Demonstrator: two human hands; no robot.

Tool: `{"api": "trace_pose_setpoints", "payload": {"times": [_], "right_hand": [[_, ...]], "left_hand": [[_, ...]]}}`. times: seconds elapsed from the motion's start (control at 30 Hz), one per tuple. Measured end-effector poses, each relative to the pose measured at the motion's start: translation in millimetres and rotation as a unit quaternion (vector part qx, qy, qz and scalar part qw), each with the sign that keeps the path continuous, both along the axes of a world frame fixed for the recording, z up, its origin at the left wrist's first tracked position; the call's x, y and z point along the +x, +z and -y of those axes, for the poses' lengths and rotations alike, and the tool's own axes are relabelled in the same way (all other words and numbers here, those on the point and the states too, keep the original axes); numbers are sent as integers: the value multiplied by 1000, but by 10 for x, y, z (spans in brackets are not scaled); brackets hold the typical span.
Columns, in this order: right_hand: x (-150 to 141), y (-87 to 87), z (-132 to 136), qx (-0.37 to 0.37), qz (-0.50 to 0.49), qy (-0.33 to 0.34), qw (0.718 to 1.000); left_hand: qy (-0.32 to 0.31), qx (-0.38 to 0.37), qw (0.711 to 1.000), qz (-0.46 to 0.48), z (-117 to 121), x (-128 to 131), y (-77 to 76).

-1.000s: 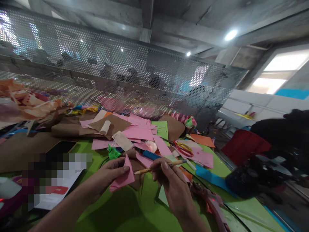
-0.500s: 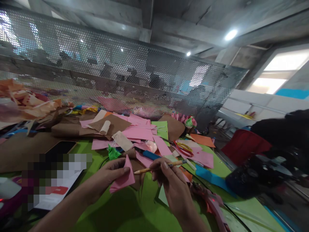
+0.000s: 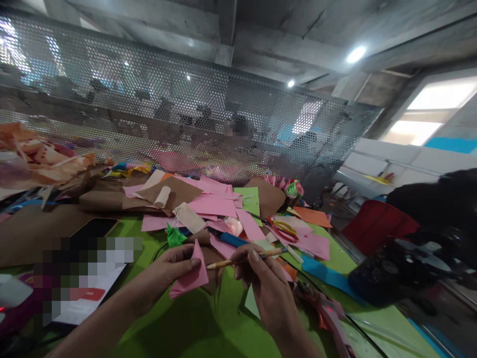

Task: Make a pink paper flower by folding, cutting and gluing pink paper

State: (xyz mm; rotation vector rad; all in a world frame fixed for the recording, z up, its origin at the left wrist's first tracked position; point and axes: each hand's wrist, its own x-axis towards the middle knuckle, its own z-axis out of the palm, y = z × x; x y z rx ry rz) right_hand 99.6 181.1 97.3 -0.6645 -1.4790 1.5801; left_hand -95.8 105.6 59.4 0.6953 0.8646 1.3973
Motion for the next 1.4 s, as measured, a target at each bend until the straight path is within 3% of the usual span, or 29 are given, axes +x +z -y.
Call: {"api": "trace_pose_setpoints", "payload": {"times": [1.4], "right_hand": [[26,18,7,23,18,14,999]], "left_hand": [[39,-21,999,19,-39,-24,-42]]}}
